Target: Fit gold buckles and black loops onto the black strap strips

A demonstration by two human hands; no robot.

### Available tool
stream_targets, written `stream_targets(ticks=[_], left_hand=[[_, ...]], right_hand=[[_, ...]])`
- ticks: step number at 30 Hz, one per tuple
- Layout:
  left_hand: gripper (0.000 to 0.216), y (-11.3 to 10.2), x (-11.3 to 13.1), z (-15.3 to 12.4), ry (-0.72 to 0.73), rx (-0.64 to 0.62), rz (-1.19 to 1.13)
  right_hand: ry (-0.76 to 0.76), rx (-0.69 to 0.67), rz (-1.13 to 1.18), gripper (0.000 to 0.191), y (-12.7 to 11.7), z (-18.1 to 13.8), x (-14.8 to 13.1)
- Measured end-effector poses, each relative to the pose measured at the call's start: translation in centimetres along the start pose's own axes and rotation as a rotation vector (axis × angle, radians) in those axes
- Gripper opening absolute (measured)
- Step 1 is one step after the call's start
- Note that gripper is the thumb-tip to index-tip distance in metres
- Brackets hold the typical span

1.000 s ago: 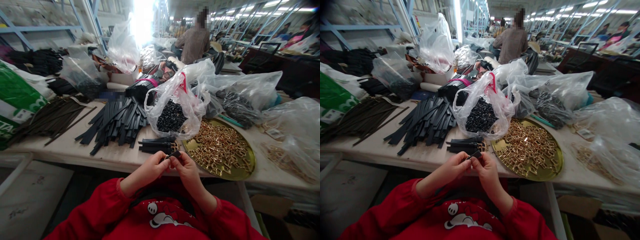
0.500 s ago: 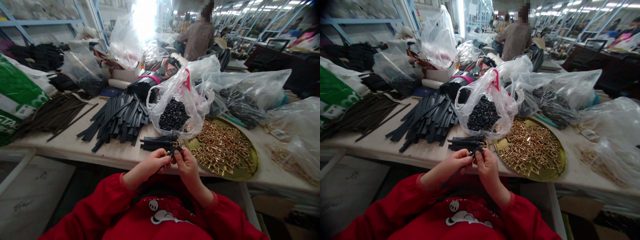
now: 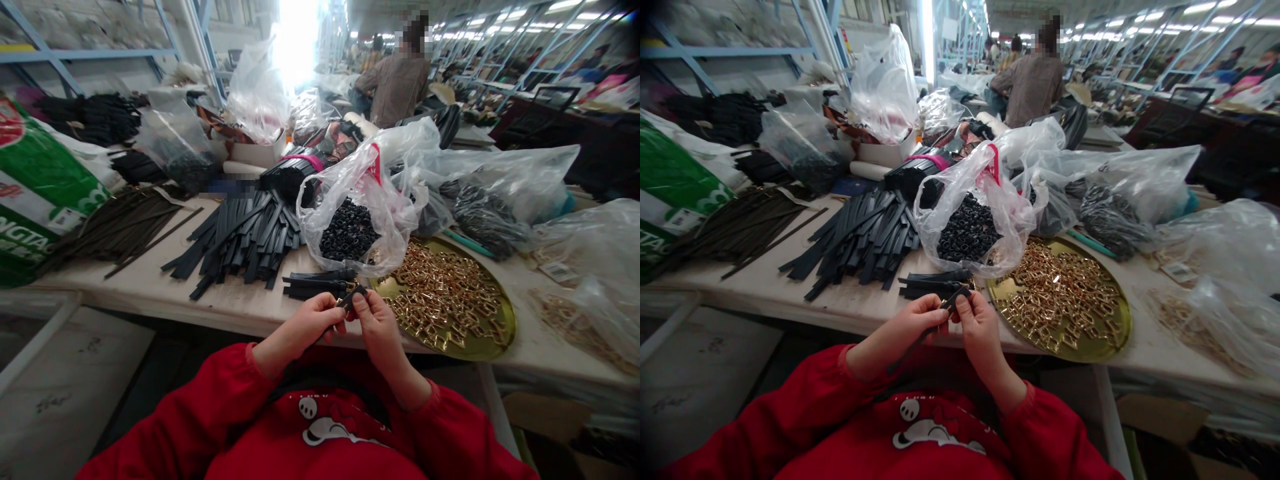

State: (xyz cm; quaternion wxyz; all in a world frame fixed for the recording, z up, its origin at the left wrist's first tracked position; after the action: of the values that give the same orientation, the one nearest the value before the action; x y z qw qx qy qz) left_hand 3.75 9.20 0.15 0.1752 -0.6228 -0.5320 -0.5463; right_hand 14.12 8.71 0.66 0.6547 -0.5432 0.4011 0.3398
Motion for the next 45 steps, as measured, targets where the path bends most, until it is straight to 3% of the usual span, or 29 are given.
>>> stream_targets(ticks=[5, 7, 10, 12, 17, 20, 23, 26, 29, 31, 34, 39, 42, 45], left_hand=[[0.018, -0.8, -0.7, 0.0, 0.036, 0.071, 0.127], [0.018, -1.1, -0.6, -0.4, 0.082, 0.096, 0.267], [0.023, -0.8, 0.4, -1.0, 0.175, 0.072, 0.470], [0.027, -0.7, 1.0, -1.0, 0.208, 0.053, 0.530], [0.030, -2.0, 1.0, 0.7, 0.161, 0.080, 0.420], [0.026, -2.9, 1.5, 1.5, 0.203, 0.109, 0.330], [0.023, -3.0, 1.9, 2.1, 0.209, 0.071, 0.397], [0.018, -3.9, 2.1, 2.8, 0.181, 0.120, 0.391], [0.020, -4.6, 2.0, 3.5, 0.179, 0.150, 0.296], [0.021, -4.7, 1.7, 3.9, 0.158, 0.140, 0.249], [0.021, -5.1, 1.4, 4.2, 0.134, 0.147, 0.203], [0.022, -5.3, 2.1, 3.9, 0.165, 0.180, 0.159], [0.022, -4.6, 2.9, 3.6, 0.194, 0.187, 0.137], [0.022, -3.9, 3.6, 3.2, 0.248, 0.199, 0.161]], right_hand=[[-0.167, 0.081, -0.182, 0.017, -0.9, -0.5, -1.0], [-0.145, -0.028, -0.135, 0.017, -0.4, -0.3, -0.6], [0.017, -0.235, 0.062, 0.024, 0.8, -0.1, 0.6], [0.078, -0.300, 0.151, 0.028, 1.4, 0.0, 0.9], [-0.072, -0.270, 0.106, 0.027, 1.5, 0.6, -0.6], [-0.147, -0.410, 0.038, 0.032, 2.1, 1.7, -1.1], [-0.136, -0.483, -0.018, 0.041, 1.8, 5.4, -0.1], [-0.245, -0.167, -0.320, 0.024, -0.5, 11.5, 0.5], [-0.326, -0.124, -0.675, 0.014, 1.0, 15.7, 1.5], [-0.320, -0.158, -0.747, 0.013, 2.3, 17.3, 2.5], [-0.313, -0.146, -0.719, 0.010, 2.9, 18.2, 3.0], [-0.280, -0.095, -0.599, 0.008, 0.9, 16.4, 2.3], [-0.152, -0.138, -0.215, 0.026, 0.1, 13.5, 1.7], [0.032, -0.245, 0.143, 0.032, 1.0, 9.9, 1.1]])
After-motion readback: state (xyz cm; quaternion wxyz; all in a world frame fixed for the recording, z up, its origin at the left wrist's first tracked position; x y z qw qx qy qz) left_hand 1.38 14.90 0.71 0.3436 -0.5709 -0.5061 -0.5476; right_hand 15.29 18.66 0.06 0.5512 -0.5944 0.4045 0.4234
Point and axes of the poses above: each hand's wrist, its own z-axis towards the middle knuckle, its own y-axis out of the palm, x = y × z, the point moved 9 cm from there along z, towards the middle knuckle, and after that the axes turned 13 degrees about -z, right-handed, at the moved point
